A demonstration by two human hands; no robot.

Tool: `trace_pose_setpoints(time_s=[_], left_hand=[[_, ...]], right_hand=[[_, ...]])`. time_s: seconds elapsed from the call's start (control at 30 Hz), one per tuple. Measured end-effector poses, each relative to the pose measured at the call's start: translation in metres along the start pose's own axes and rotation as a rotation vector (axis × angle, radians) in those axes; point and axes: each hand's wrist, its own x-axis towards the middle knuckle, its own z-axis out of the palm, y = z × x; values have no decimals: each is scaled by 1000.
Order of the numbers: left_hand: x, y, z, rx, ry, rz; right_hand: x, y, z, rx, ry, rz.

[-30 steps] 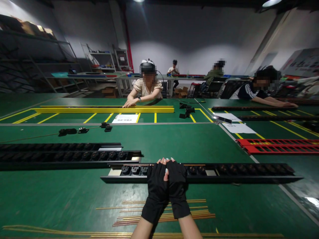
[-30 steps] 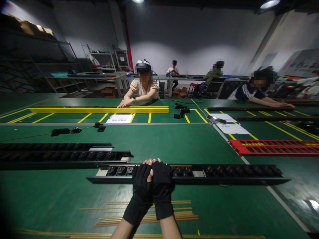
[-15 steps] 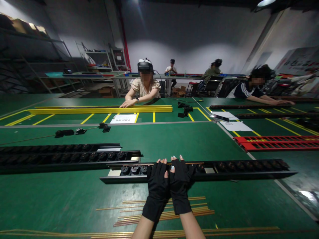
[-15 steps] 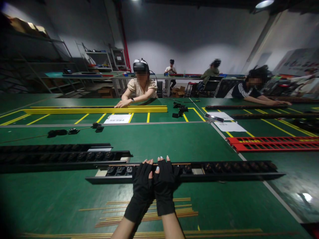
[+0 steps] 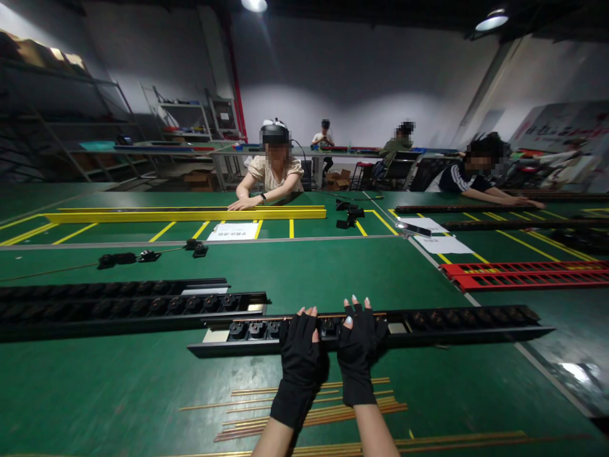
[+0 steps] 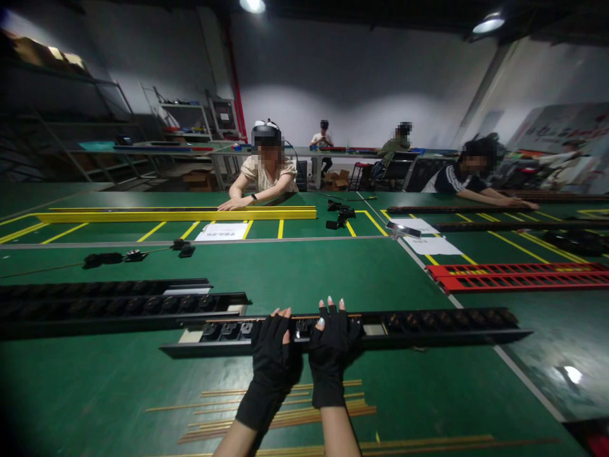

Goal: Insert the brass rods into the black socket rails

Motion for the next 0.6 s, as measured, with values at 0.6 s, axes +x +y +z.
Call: trace_pose_setpoints(time_s=[0.6], left_hand=[[0, 3, 1, -19, -16, -58]], right_hand=[[0, 23, 2, -49, 17, 171]])
